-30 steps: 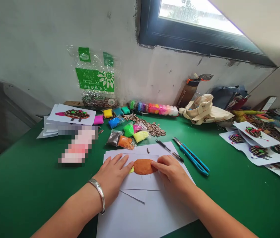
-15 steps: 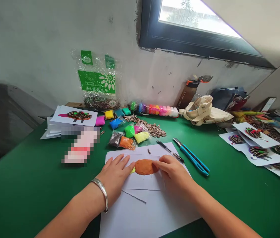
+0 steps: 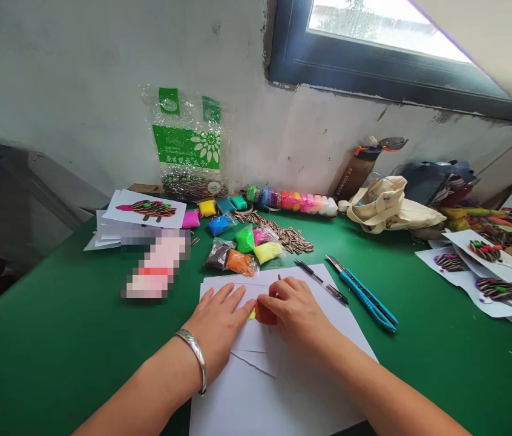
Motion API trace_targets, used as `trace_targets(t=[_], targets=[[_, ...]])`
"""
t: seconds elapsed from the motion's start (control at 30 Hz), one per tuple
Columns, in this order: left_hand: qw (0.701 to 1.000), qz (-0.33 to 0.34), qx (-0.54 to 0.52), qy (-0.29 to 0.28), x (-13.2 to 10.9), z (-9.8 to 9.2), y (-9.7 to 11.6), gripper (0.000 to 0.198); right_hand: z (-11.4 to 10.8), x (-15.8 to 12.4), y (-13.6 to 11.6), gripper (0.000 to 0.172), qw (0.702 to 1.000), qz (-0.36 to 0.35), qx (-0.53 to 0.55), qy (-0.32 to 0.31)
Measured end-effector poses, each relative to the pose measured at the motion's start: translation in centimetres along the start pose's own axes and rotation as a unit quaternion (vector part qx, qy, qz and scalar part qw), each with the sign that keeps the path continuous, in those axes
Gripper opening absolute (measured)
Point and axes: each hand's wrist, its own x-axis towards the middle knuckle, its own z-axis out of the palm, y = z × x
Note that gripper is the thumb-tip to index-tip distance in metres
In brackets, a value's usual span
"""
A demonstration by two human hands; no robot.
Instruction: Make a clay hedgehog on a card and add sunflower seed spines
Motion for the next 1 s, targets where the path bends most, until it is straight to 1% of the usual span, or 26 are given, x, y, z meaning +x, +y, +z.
trace_targets(t=[0.1, 0.13, 0.23, 0.27, 0.33, 0.43, 0.5, 0.6, 0.67, 0.77, 0.9, 1.0], targets=[[1.000, -0.001, -0.005, -0.002, -0.1, 0.0, 0.0, 0.086, -0.2, -0.1, 0.4, 0.007, 1.000, 0.001, 0.020, 0.007], [1.000, -0.001, -0.007, -0.004, -0.1, 0.0, 0.0, 0.087, -0.3, -0.3, 0.5, 0.013, 0.999, 0.001, 0.029, 0.014], [1.000, -0.003, -0.012, -0.004, 0.0, 0.1, 0.0, 0.088, -0.9, -1.0, 0.7, 0.039, 0.998, 0.006, 0.042, 0.043], [1.000, -0.003, -0.012, -0.002, 0.0, 0.2, -0.1, 0.088, -1.0, -1.3, 0.7, 0.043, 0.998, 0.010, 0.041, 0.046], [1.000, -0.004, -0.012, 0.002, 0.1, 0.4, -0.1, 0.089, -1.2, -1.9, 0.6, 0.038, 0.999, -0.001, 0.033, 0.034], [1.000, -0.003, -0.008, 0.004, 0.1, 0.4, -0.2, 0.089, -1.1, -2.4, 0.4, 0.027, 0.998, -0.053, -0.001, 0.015], [1.000, -0.005, -0.004, 0.001, 0.1, 0.4, -0.1, 0.089, -0.9, -2.4, 0.4, 0.025, 0.997, -0.074, -0.019, 0.010], [1.000, -0.003, -0.002, 0.003, 0.1, 0.4, -0.1, 0.087, -1.0, -2.1, 0.3, 0.021, 0.998, -0.068, -0.003, 0.012], [1.000, -0.002, -0.004, 0.008, 0.0, 0.4, -0.1, 0.087, -1.1, -1.8, 0.3, 0.023, 0.998, -0.054, 0.009, 0.023], [1.000, -0.001, -0.005, 0.015, 0.0, 0.7, -0.2, 0.089, -1.0, -1.2, 0.1, 0.023, 0.997, -0.058, -0.015, 0.045], [1.000, 0.003, -0.009, 0.026, 0.2, 0.9, -0.4, 0.088, -0.5, -0.6, 0.0, 0.016, 0.995, -0.074, -0.054, 0.049], [1.000, 0.003, -0.014, 0.025, 0.1, 0.9, -0.4, 0.088, -0.6, -0.7, 0.2, 0.017, 0.995, -0.073, -0.043, 0.050]])
